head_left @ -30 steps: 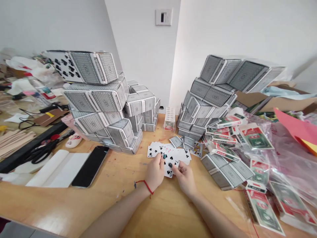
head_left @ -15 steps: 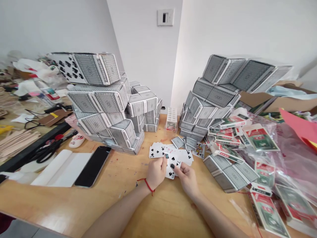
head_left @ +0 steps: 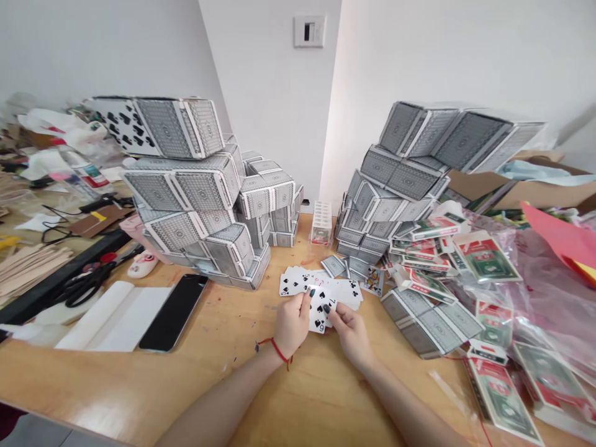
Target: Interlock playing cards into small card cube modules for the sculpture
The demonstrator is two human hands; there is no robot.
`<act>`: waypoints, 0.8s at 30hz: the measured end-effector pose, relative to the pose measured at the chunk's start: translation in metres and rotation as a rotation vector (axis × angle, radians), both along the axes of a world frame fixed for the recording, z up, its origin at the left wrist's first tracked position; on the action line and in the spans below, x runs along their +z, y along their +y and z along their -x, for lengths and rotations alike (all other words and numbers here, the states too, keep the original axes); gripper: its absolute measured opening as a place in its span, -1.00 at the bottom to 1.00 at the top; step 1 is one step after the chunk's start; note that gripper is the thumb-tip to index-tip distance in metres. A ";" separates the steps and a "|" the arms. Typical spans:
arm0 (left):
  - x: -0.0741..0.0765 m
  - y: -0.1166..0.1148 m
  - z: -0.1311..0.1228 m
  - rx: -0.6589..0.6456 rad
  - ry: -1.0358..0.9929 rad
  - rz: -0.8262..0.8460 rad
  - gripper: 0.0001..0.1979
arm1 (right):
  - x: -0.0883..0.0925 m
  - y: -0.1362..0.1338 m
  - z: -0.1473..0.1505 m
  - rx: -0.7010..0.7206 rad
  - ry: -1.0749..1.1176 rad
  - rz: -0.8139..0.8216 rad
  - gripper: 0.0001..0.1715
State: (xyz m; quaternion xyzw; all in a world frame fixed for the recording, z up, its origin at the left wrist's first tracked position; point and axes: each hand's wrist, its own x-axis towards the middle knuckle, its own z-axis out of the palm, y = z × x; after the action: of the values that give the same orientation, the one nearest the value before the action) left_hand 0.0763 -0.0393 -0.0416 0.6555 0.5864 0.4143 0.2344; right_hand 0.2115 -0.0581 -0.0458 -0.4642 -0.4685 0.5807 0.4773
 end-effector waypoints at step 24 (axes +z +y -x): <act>-0.002 -0.012 -0.004 -0.285 0.503 -0.430 -0.74 | -0.011 -0.003 -0.002 -0.221 -0.529 -0.216 -0.62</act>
State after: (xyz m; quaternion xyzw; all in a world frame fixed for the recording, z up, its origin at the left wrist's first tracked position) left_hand 0.0800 -0.0517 -0.0435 0.8465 0.4278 0.3170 -0.0048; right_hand 0.2131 -0.0613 -0.0570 -0.5940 -0.5823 0.3310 0.4456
